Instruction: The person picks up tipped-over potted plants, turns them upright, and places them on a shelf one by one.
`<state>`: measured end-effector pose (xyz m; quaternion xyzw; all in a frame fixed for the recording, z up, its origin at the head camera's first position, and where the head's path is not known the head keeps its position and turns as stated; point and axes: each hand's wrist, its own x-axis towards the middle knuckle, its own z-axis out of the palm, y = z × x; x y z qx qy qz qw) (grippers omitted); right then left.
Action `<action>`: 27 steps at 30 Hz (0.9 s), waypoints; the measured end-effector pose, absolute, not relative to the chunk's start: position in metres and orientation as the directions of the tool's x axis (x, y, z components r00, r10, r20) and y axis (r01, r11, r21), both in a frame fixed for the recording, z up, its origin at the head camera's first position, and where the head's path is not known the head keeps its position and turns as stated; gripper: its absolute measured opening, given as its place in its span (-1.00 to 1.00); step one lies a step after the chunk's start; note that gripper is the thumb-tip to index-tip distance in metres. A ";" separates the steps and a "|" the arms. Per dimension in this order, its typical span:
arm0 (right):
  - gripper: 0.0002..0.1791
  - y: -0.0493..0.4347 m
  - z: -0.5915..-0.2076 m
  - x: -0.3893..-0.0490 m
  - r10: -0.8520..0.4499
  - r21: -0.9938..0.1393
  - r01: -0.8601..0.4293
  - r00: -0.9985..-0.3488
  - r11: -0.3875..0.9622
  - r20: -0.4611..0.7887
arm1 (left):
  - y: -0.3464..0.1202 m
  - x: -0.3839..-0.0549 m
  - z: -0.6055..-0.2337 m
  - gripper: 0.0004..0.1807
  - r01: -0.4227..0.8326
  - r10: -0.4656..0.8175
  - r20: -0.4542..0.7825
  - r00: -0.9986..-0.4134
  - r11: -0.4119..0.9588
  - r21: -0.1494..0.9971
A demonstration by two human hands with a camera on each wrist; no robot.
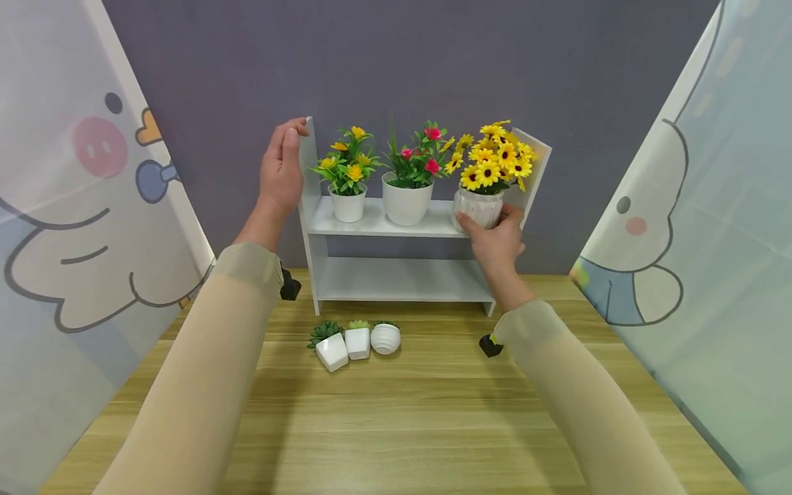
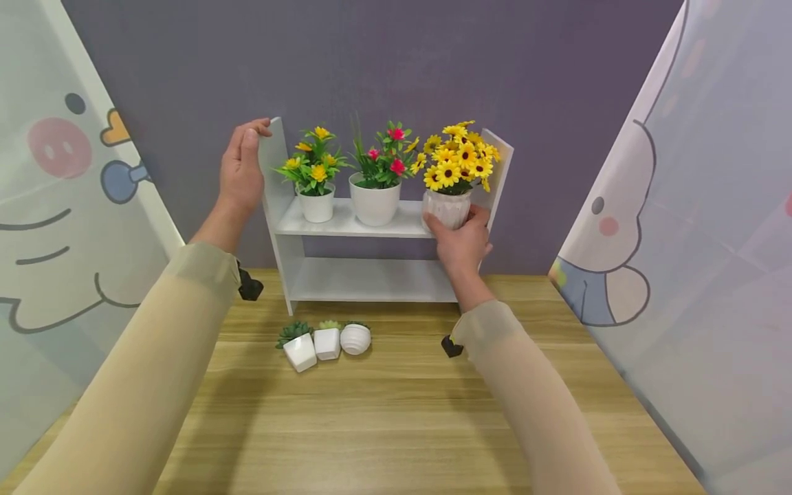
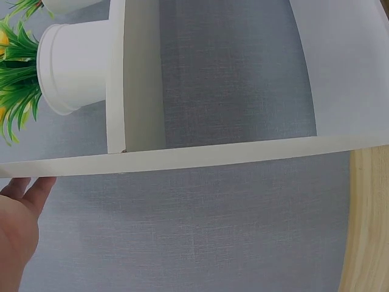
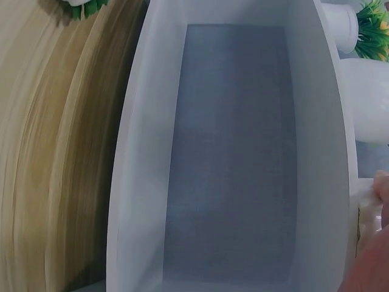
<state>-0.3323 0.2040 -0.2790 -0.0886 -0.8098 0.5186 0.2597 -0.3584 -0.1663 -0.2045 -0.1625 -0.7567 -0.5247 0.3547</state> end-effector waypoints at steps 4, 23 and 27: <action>0.03 0.203 -0.283 -0.333 0.407 -0.881 -0.154 -0.842 0.447 0.354 | -0.167 -0.359 -0.204 -0.62 0.617 -0.129 0.711 -0.692 0.405 0.674; 0.01 0.208 -0.287 -0.336 0.370 -0.836 -0.184 -0.833 0.517 0.412 | -0.165 -0.359 -0.203 -0.58 0.631 -0.129 0.720 -0.682 0.393 0.669; -0.02 0.208 -0.287 -0.337 0.357 -0.841 -0.204 -0.836 0.502 0.416 | -0.165 -0.362 -0.204 -0.56 0.629 -0.132 0.717 -0.684 0.390 0.672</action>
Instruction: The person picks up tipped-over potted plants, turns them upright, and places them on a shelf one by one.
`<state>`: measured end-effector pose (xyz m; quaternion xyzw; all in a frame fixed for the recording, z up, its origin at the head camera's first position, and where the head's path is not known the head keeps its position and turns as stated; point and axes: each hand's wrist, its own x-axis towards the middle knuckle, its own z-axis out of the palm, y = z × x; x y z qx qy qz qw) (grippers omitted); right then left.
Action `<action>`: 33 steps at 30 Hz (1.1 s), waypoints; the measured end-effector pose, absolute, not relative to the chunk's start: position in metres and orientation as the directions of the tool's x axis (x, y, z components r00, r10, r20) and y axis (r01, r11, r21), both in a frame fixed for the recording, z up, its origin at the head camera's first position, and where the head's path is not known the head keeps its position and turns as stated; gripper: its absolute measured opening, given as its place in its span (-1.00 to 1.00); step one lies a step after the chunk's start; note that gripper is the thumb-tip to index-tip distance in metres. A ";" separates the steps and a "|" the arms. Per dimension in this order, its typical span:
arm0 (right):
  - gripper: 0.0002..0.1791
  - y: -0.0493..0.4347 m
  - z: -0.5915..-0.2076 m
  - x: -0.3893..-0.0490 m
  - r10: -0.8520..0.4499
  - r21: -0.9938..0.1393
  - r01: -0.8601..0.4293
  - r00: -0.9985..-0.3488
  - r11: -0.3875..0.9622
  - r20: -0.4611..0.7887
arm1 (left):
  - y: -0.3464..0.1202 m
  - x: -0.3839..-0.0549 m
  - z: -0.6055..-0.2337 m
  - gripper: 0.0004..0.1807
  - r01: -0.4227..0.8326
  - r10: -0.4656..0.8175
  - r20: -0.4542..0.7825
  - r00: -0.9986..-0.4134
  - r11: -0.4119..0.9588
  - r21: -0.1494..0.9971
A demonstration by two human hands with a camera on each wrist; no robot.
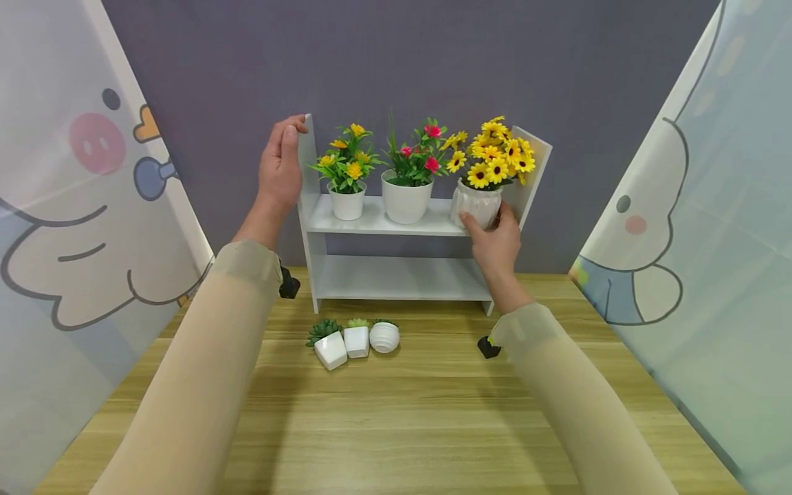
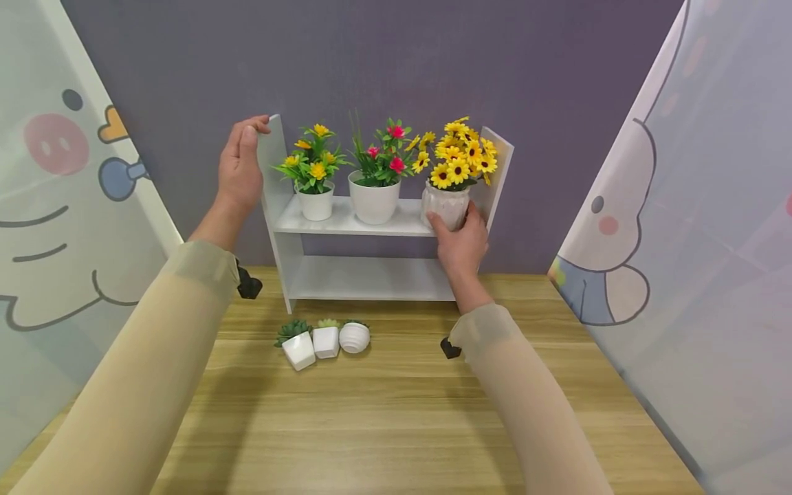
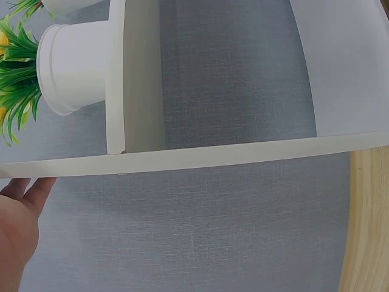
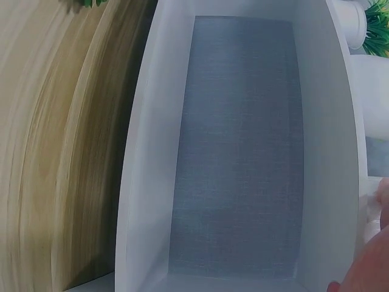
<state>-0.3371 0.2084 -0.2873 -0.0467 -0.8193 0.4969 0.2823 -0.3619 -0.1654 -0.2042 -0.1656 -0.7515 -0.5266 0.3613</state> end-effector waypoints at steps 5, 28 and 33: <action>-0.04 0.207 -0.288 -0.337 0.334 -0.840 -0.235 -0.839 0.489 0.429 | -0.167 -0.361 -0.206 -0.59 0.624 -0.131 0.713 -0.689 0.394 0.675; -0.03 0.224 -0.290 -0.280 0.285 -0.894 -0.217 -0.895 0.393 0.343 | -0.166 -0.364 -0.203 -0.60 0.622 -0.125 0.707 -0.696 0.387 0.681; -0.04 0.229 -0.299 -0.265 0.221 -0.880 -0.222 -0.915 0.420 0.337 | -0.166 -0.361 -0.202 -0.64 0.618 -0.127 0.704 -0.698 0.389 0.683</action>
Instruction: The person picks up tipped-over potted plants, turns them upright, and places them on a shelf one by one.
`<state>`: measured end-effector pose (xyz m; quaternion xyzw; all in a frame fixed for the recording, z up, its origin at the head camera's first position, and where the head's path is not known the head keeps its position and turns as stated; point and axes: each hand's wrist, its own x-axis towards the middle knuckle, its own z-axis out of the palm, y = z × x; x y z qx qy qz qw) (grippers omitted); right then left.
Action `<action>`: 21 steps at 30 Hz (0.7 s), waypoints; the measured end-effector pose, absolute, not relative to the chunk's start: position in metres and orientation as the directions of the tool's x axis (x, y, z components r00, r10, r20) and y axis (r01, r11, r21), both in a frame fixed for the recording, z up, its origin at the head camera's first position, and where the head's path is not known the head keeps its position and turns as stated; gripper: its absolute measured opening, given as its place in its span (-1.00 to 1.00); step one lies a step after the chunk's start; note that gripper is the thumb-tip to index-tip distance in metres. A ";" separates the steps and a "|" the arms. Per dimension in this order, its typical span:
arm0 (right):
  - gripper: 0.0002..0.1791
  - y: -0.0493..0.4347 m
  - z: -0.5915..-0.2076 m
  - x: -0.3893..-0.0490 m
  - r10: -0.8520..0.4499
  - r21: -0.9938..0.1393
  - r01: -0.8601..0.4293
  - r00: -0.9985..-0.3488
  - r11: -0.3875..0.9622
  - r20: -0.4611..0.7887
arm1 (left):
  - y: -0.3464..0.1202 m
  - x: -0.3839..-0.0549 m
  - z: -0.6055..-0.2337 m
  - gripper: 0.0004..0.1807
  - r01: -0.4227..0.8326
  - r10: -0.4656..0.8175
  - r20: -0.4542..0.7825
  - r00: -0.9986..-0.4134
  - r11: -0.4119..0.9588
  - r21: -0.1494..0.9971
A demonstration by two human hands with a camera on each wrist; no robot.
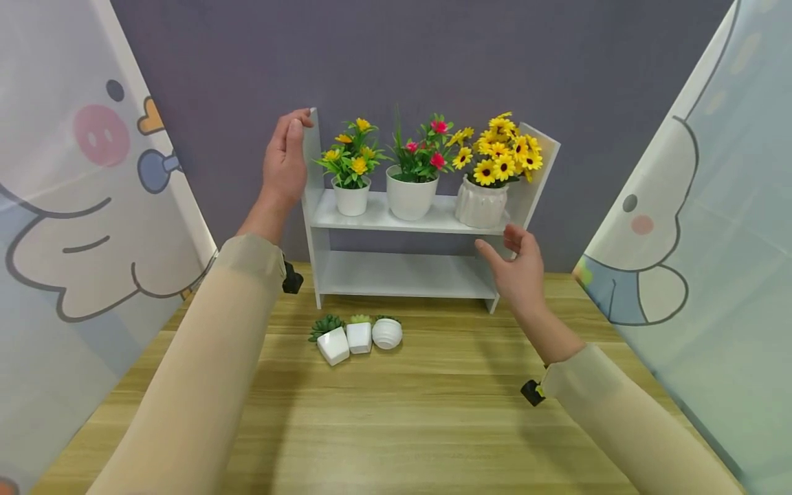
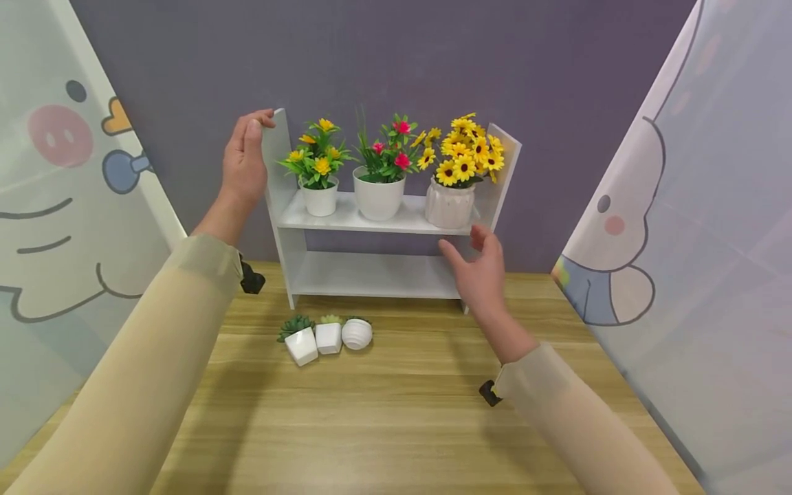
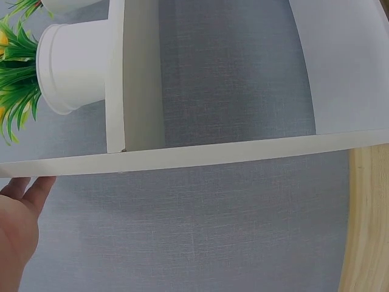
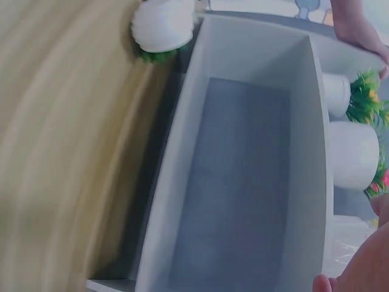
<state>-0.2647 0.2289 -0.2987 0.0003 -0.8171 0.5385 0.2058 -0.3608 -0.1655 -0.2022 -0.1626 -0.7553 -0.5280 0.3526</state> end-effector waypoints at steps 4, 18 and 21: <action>-0.02 0.231 -0.308 -0.255 0.171 -0.889 -0.200 -0.941 0.413 0.292 | -0.166 -0.359 -0.202 -0.64 0.618 -0.123 0.706 -0.697 0.396 0.679; -0.07 0.242 -0.346 -0.248 0.028 -0.908 -0.123 -0.989 0.400 0.146 | -0.166 -0.360 -0.201 -0.62 0.611 -0.121 0.702 -0.701 0.404 0.680; -0.12 0.242 -0.359 -0.247 -0.022 -0.915 -0.106 -0.994 0.389 0.105 | -0.166 -0.360 -0.202 -0.62 0.608 -0.119 0.700 -0.705 0.406 0.682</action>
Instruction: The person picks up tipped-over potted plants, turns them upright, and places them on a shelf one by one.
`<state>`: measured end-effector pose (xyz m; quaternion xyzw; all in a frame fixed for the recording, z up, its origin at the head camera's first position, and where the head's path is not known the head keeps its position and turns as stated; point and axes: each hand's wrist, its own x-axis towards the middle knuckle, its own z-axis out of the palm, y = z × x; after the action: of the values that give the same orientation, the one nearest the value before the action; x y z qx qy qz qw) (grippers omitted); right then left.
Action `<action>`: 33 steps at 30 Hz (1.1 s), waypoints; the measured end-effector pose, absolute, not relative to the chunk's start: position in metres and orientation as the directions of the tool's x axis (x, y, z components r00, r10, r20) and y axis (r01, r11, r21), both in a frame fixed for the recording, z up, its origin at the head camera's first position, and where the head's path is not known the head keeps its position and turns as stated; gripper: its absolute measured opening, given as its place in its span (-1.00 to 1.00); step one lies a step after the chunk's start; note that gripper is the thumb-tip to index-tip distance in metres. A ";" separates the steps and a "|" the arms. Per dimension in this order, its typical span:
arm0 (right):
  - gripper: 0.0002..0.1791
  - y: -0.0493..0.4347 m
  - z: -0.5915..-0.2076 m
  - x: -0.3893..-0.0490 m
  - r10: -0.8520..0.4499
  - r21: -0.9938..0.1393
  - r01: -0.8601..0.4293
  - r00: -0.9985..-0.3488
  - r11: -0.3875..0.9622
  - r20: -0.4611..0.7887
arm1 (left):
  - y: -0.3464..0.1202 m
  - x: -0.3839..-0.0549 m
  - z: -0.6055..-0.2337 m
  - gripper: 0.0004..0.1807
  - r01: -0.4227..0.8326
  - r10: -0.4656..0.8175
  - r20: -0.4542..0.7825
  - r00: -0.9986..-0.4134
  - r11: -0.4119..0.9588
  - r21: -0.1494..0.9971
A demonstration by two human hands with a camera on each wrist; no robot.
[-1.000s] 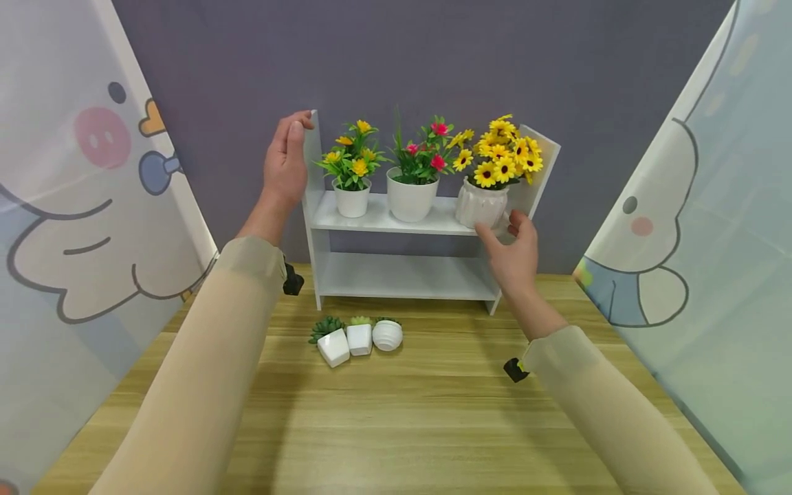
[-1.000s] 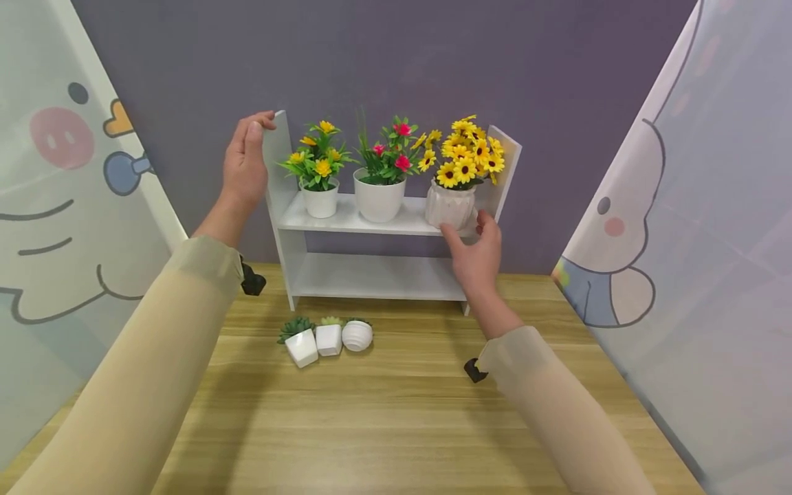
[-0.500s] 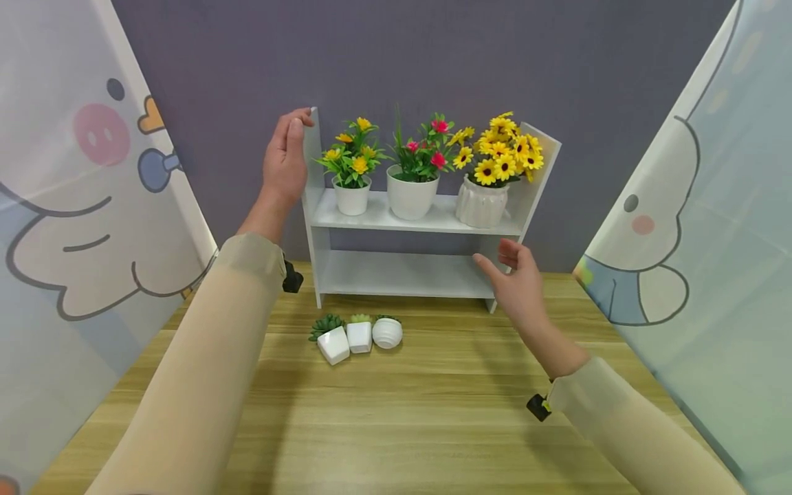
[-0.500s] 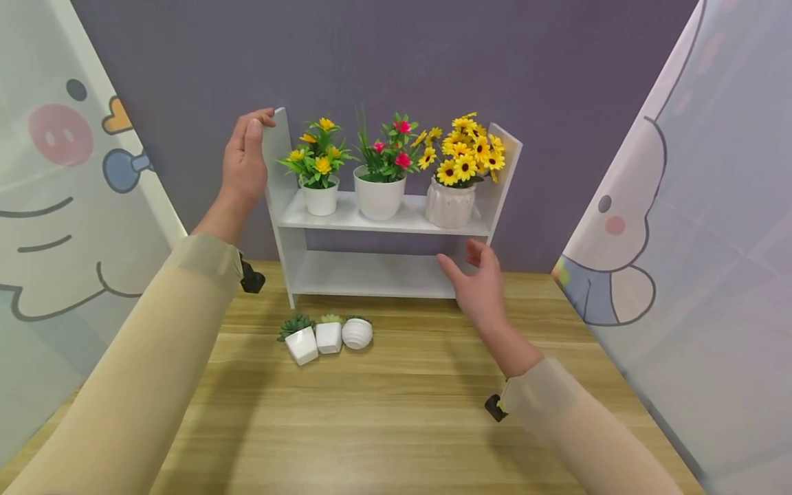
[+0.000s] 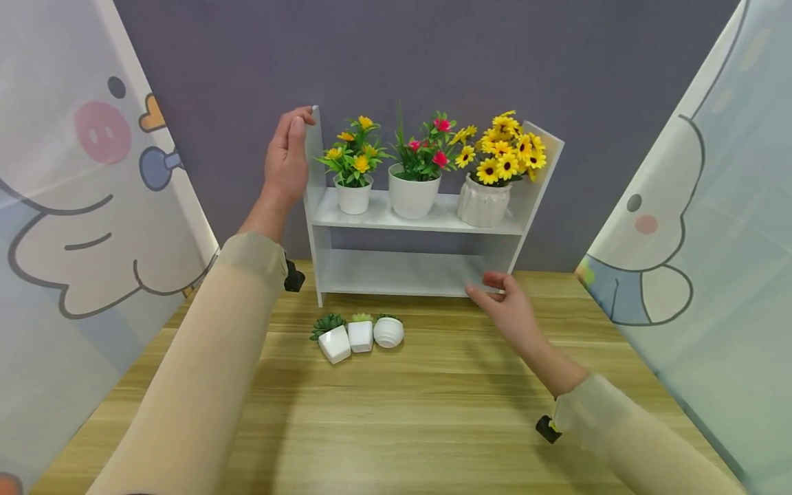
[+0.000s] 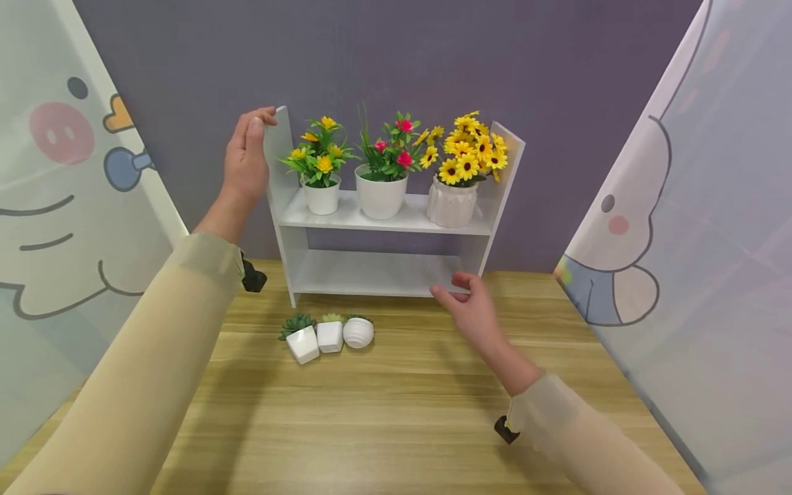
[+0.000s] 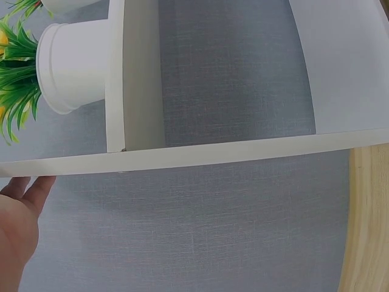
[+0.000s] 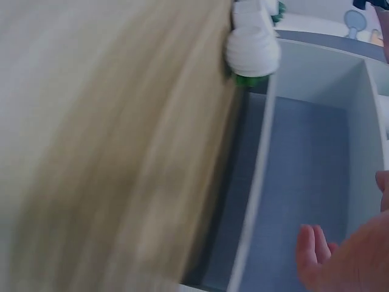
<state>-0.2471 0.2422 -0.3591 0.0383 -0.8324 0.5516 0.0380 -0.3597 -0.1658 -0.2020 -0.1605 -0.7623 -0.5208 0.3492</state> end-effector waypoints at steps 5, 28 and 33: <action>-0.20 0.239 -0.382 -0.242 -0.110 -0.931 -0.070 -0.993 0.358 0.033 | -0.165 -0.360 -0.202 -0.62 0.619 -0.118 0.705 -0.700 0.392 0.681; -0.25 0.179 -0.427 -0.215 -0.263 -0.929 -0.009 -0.960 0.371 -0.096 | -0.165 -0.363 -0.203 -0.63 0.627 -0.125 0.717 -0.686 0.398 0.670; -0.25 0.160 -0.430 -0.218 -0.254 -0.933 0.000 -0.962 0.359 -0.098 | -0.165 -0.361 -0.203 -0.62 0.624 -0.127 0.713 -0.689 0.396 0.673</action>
<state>-0.2185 0.1599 -0.4301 0.0775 -0.8166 0.5607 -0.1134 -0.3614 -0.1649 -0.2032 -0.1649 -0.7547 -0.5244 0.3581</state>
